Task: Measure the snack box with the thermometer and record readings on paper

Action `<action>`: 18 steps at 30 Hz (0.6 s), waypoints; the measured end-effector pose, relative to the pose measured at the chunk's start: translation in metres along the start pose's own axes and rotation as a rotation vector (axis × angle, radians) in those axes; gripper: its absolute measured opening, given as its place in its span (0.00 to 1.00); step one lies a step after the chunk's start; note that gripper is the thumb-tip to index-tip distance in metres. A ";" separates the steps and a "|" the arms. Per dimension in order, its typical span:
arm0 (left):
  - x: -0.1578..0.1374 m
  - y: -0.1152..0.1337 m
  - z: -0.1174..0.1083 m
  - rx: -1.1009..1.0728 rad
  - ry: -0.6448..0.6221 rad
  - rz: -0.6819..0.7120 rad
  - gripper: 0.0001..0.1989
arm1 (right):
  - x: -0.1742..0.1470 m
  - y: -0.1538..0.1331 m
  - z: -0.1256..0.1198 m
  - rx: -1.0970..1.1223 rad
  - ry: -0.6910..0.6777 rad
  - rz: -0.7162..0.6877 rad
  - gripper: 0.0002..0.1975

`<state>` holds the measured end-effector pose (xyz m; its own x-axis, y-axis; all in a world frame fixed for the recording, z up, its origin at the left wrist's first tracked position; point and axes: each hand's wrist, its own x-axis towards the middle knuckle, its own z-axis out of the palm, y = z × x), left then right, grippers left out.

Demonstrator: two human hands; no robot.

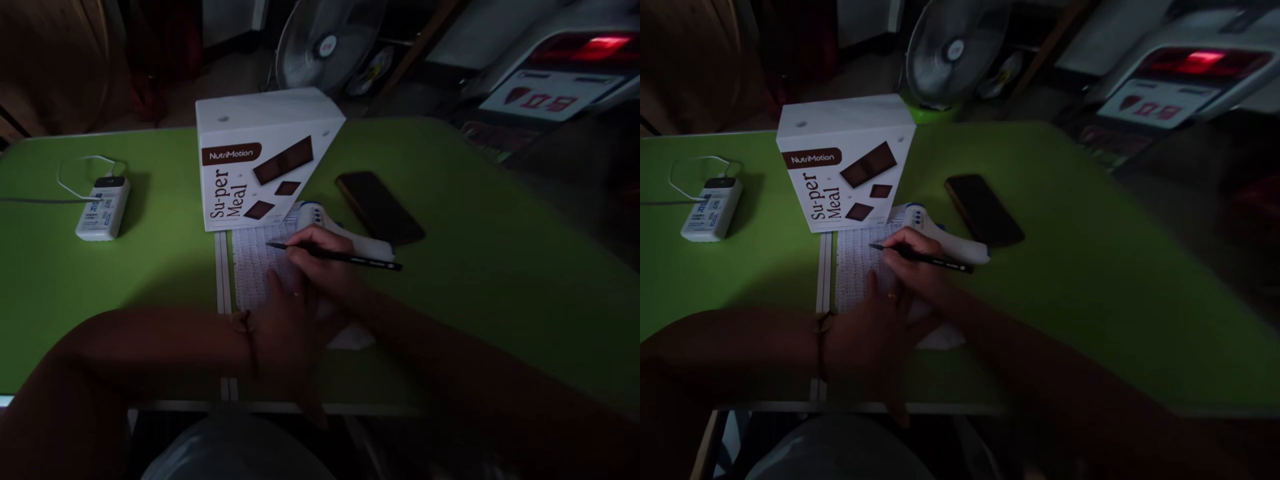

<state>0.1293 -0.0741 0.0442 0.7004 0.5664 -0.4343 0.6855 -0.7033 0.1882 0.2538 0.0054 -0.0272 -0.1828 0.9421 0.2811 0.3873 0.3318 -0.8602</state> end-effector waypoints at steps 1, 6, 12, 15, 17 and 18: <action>0.000 0.000 0.000 0.007 -0.009 -0.005 0.74 | 0.000 0.001 0.000 -0.003 0.007 0.000 0.03; 0.001 -0.001 0.004 0.011 -0.002 -0.011 0.74 | -0.001 -0.001 -0.001 -0.012 0.035 0.062 0.04; 0.000 -0.001 0.003 -0.015 -0.002 -0.004 0.73 | -0.003 0.000 -0.003 -0.017 0.029 0.090 0.04; 0.001 -0.002 0.004 -0.019 -0.004 -0.004 0.74 | -0.002 0.005 -0.003 0.004 0.038 0.080 0.03; 0.002 -0.002 0.007 -0.016 0.025 0.006 0.73 | -0.001 0.006 -0.004 -0.013 0.001 0.038 0.02; 0.003 -0.002 0.008 -0.014 0.037 0.007 0.72 | -0.001 0.006 -0.005 -0.036 -0.036 0.016 0.02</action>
<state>0.1279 -0.0745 0.0352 0.7115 0.5773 -0.4006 0.6833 -0.7013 0.2031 0.2610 0.0062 -0.0302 -0.2089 0.9451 0.2515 0.4226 0.3191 -0.8483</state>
